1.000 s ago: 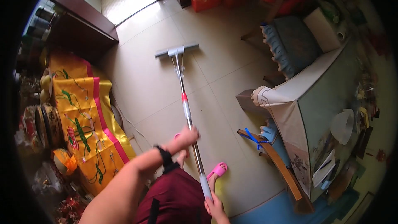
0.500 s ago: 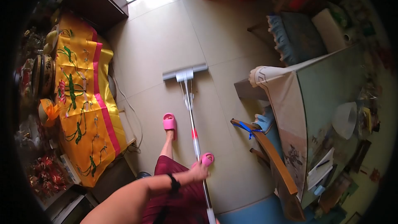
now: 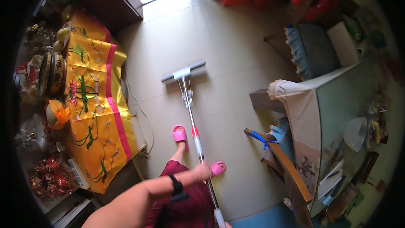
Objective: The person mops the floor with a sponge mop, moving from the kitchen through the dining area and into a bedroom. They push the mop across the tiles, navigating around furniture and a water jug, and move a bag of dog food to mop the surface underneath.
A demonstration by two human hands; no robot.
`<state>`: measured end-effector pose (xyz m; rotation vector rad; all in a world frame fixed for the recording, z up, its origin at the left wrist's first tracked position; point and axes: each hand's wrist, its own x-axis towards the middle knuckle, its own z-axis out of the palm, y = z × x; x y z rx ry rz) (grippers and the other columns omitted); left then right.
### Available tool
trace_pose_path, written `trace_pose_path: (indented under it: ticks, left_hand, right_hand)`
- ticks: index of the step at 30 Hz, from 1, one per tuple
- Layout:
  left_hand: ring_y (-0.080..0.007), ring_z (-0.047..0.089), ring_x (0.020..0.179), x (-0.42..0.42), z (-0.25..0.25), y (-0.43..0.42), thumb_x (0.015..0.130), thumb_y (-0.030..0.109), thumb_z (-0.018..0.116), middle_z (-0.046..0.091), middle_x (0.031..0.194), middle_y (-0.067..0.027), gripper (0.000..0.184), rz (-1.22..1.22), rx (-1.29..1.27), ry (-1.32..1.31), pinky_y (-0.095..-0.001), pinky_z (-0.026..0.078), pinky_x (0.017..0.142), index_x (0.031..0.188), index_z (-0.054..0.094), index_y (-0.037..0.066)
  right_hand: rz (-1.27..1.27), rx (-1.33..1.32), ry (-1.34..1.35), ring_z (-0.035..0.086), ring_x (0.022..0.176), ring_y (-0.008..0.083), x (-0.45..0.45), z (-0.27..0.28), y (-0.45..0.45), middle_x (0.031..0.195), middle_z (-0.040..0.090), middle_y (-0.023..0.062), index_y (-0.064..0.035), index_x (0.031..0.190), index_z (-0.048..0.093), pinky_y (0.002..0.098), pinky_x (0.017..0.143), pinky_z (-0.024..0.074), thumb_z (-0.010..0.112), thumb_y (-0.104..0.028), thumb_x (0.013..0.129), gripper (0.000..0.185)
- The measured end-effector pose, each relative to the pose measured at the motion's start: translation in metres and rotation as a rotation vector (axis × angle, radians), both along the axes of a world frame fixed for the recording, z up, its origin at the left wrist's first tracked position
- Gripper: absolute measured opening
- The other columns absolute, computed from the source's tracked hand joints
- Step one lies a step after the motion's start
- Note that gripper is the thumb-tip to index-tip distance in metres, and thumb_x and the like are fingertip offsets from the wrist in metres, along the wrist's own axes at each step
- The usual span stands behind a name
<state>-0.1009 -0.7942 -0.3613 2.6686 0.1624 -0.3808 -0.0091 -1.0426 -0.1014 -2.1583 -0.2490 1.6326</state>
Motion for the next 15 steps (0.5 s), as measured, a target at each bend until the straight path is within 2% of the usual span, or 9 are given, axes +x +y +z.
trace_pose_path:
  ticks: [1, 2, 3, 4, 7, 9, 10, 13, 15]
  left_hand:
    - [-0.0164, 0.055, 0.060, -0.014, -0.029, 0.050, 0.067, 0.020, 0.056, 0.057, 0.057, 0.0010, 0.012, 0.057, 0.100, -0.009, -0.0373, 0.039, 0.066, 0.055, 0.058, 0.017]
    - [-0.0165, 0.056, 0.064, -0.023, -0.036, 0.113, 0.068, 0.020, 0.055, 0.057, 0.058, 0.0005, 0.012, 0.036, 0.155, 0.074, -0.0380, 0.039, 0.071, 0.057, 0.059, 0.017]
    - [-0.0176, 0.057, 0.065, -0.035, -0.058, 0.171, 0.068, 0.020, 0.055, 0.058, 0.059, 0.0007, 0.012, 0.070, 0.176, 0.092, -0.0391, 0.040, 0.074, 0.058, 0.060, 0.017]
    - [-0.0179, 0.058, 0.069, -0.046, -0.071, 0.227, 0.070, 0.018, 0.054, 0.060, 0.062, 0.0007, 0.012, 0.140, 0.259, 0.155, -0.0387, 0.041, 0.079, 0.061, 0.062, 0.017]
    - [-0.0179, 0.060, 0.076, -0.073, -0.049, 0.376, 0.072, 0.017, 0.055, 0.061, 0.074, 0.0006, 0.010, 0.146, 0.442, 0.365, -0.0362, 0.040, 0.082, 0.071, 0.064, 0.018]
    - [-0.0183, 0.051, 0.099, -0.100, -0.041, 0.431, 0.072, 0.014, 0.055, 0.057, 0.088, -0.0006, 0.010, 0.381, 0.447, 0.274, -0.0400, 0.037, 0.089, 0.081, 0.059, 0.015]
    - [-0.0192, 0.046, 0.109, -0.113, -0.042, 0.442, 0.071, 0.012, 0.055, 0.055, 0.094, -0.0022, 0.011, 0.519, 0.428, 0.221, -0.0421, 0.035, 0.094, 0.083, 0.056, 0.014]
    - [-0.0215, 0.038, 0.119, -0.145, -0.053, 0.432, 0.073, 0.012, 0.055, 0.052, 0.099, -0.0036, 0.014, 0.641, 0.429, 0.160, -0.0507, 0.031, 0.096, 0.087, 0.055, 0.014]
    - [-0.0241, 0.034, 0.122, -0.145, -0.056, 0.393, 0.074, 0.013, 0.054, 0.052, 0.100, -0.0043, 0.014, 0.554, 0.396, 0.257, -0.0584, 0.029, 0.094, 0.088, 0.056, 0.015]
  right_hand:
    - [0.029, 0.089, -0.059, 0.056, 0.073, 0.0155, -0.010, -0.040, 0.031, 0.087, 0.059, 0.0082, -0.0001, 0.121, 0.046, 0.0262, 0.065, 0.0467, 0.049, -0.009, 0.084, 0.038]
    - [0.096, 0.045, 0.181, 0.038, 0.038, 0.0045, -0.010, -0.094, 0.059, 0.052, 0.041, -0.0034, -0.0089, 0.120, 0.046, 0.0198, 0.033, 0.0289, 0.045, -0.011, 0.088, 0.032]
    - [-0.001, 0.120, 0.175, 0.042, 0.046, 0.0038, -0.020, -0.111, 0.122, 0.056, 0.044, -0.0033, -0.0065, 0.113, 0.054, 0.0205, 0.041, 0.0335, 0.052, -0.012, 0.086, 0.028]
    - [-0.031, 0.185, 0.190, 0.039, 0.041, 0.0031, -0.030, -0.124, 0.182, 0.055, 0.042, -0.0054, -0.0066, 0.108, 0.053, 0.0192, 0.036, 0.0302, 0.049, -0.012, 0.088, 0.021]
    - [-0.004, 0.307, 0.300, 0.039, 0.043, 0.0031, -0.053, -0.148, 0.326, 0.057, 0.043, -0.0035, -0.0081, 0.122, 0.043, 0.0184, 0.039, 0.0317, 0.048, -0.013, 0.089, 0.034]
    - [-0.210, 0.460, 0.540, 0.036, 0.043, 0.0028, -0.074, -0.156, 0.387, 0.063, 0.044, -0.0021, -0.0118, 0.130, 0.034, 0.0178, 0.039, 0.0322, 0.043, -0.011, 0.090, 0.041]
    - [-0.182, 0.449, 0.544, 0.036, 0.042, 0.0028, -0.089, -0.159, 0.401, 0.065, 0.045, -0.0015, -0.0132, 0.132, 0.031, 0.0175, 0.039, 0.0322, 0.042, -0.011, 0.090, 0.043]
    - [-0.154, 0.393, 0.583, 0.034, 0.041, 0.0035, -0.122, -0.165, 0.403, 0.071, 0.047, 0.0005, -0.0181, 0.138, 0.021, 0.0169, 0.038, 0.0321, 0.037, -0.012, 0.092, 0.049]
    - [-0.136, 0.311, 0.584, 0.034, 0.042, 0.0033, -0.123, -0.166, 0.361, 0.072, 0.048, 0.0007, -0.0185, 0.138, 0.019, 0.0176, 0.038, 0.0328, 0.036, -0.013, 0.092, 0.050]
